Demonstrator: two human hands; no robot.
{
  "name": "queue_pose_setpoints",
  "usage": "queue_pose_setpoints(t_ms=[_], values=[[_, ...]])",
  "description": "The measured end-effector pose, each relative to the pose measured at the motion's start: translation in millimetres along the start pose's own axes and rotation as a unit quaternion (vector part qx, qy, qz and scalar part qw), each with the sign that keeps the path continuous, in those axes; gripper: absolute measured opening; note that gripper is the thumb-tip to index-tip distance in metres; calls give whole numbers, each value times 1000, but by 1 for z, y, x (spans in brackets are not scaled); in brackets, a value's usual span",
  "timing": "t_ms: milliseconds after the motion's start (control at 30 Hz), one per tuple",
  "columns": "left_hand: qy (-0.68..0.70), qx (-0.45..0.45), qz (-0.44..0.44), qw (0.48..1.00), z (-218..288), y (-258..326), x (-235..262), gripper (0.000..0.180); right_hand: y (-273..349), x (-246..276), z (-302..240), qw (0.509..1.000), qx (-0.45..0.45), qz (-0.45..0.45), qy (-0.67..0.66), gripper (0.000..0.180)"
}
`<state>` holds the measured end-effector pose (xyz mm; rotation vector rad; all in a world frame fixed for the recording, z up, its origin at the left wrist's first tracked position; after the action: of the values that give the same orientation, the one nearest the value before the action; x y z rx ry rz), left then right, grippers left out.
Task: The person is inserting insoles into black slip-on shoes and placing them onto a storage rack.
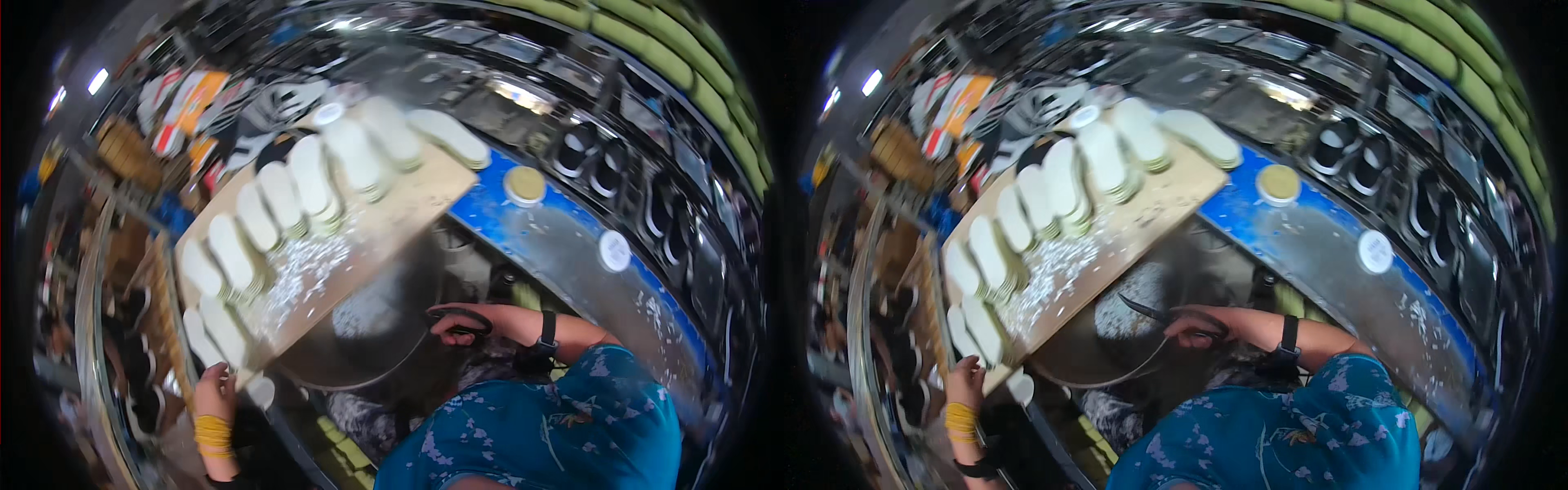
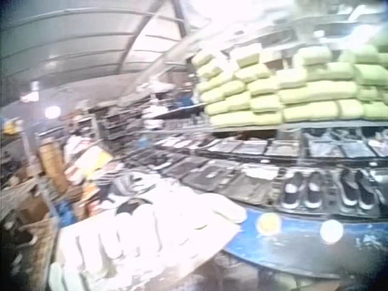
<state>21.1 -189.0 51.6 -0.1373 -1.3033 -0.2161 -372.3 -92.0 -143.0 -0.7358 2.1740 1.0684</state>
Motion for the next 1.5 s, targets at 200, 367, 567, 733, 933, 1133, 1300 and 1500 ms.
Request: queue_pose_setpoints(t_ms=[200,367,567,733,933,1133,1300,1500], values=[[135,-224,-110,959,211,-35,-168,20,206,105,-91,577,341,608,425,49],[20,-156,-178,971,247,8,-271,41,353,132,-157,217,154,827,496,65],[5,-139,-105,985,238,2,-280,39,373,231,-179,308,101,823,466,77],[-33,-127,-136,982,237,1,-276,42,322,206,-217,317,146,742,572,75],[5,-129,-144,981,237,5,-276,41,317,235,-219,379,133,736,546,68],[126,-143,-112,975,226,6,-265,37,371,224,-206,335,332,778,415,64],[245,-143,-99,954,188,-2,-238,29,399,137,-217,401,545,627,385,58],[584,21,-290,758,169,17,-196,41,213,-92,-157,525,451,469,548,67]])
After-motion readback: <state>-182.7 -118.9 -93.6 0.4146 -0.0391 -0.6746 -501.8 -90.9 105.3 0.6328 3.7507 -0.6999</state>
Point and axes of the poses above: each hand's wrist, its own y-axis away from the middle knuckle, its own x-axis out of the back of the hand, z = x × y, the point moved 6 cm from there along -y, towards the middle knuckle, and after that the axes turned 3 degrees about -z, right-handed, at the moved point
